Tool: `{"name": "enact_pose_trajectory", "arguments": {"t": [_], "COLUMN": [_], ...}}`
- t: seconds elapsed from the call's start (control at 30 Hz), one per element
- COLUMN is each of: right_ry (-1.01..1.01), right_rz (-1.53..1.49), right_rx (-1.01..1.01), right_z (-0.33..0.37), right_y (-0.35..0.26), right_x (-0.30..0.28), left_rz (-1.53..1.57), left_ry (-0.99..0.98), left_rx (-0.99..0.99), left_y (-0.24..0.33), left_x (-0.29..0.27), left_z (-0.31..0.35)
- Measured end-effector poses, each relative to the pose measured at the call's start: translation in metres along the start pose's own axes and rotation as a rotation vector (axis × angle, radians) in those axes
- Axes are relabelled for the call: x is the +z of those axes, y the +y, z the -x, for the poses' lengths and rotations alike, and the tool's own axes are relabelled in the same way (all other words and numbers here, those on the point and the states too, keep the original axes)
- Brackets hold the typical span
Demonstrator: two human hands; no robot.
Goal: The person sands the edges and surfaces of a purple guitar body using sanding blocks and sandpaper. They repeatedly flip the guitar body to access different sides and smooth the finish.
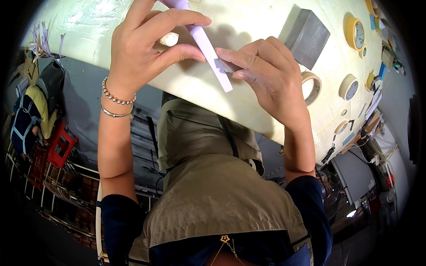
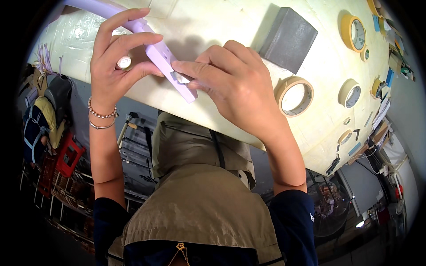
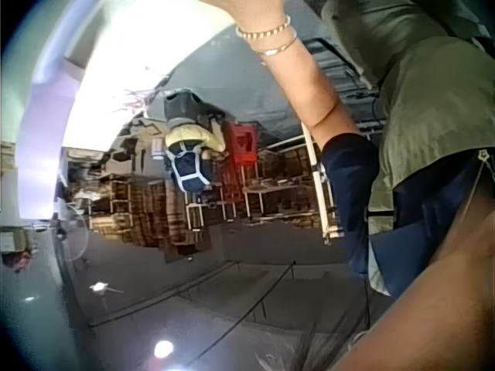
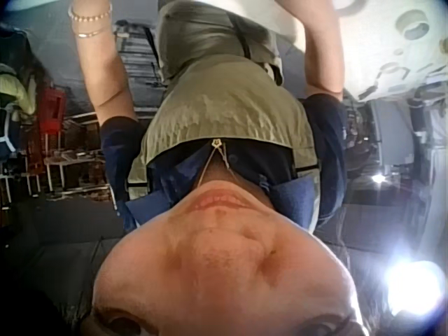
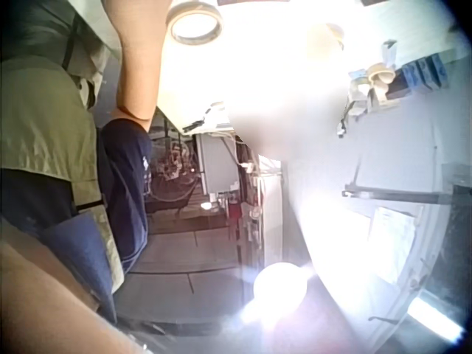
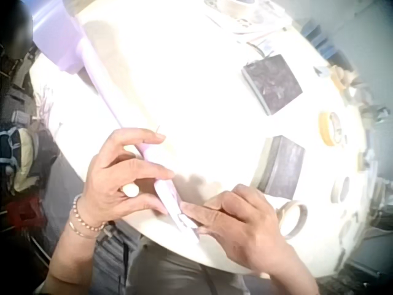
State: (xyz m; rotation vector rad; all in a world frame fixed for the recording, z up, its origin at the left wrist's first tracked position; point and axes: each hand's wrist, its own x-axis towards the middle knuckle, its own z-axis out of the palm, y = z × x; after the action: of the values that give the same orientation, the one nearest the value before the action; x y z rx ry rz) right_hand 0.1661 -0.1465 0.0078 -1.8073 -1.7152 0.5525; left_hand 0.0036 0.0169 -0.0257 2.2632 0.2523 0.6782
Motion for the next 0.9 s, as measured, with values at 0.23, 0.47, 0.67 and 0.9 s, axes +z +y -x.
{"name": "enact_pose_trajectory", "arguments": {"t": [0.23,0.47,0.67,0.9], "right_ry": [0.025,-0.044,-0.039,0.015], "right_rz": [0.135,0.046,-0.039,0.119], "right_rx": [-0.072,-0.072,-0.003,-0.071], "right_z": [0.0003,-0.0017,-0.0021,-0.0017], "right_y": [0.0022,0.0047,0.0021,0.0022], "right_x": [0.0019,-0.0048,-0.003,0.0007], "left_rz": [-0.002,0.034,0.029,0.014], "left_ry": [-0.014,-0.008,-0.005,-0.003], "left_rx": [-0.032,-0.049,-0.058,-0.038], "left_y": [0.0024,0.001,0.0018,0.0012], "left_x": [-0.0017,0.0002,-0.0004,-0.0001], "left_z": [-0.0003,0.0024,0.0014,0.0014]}}
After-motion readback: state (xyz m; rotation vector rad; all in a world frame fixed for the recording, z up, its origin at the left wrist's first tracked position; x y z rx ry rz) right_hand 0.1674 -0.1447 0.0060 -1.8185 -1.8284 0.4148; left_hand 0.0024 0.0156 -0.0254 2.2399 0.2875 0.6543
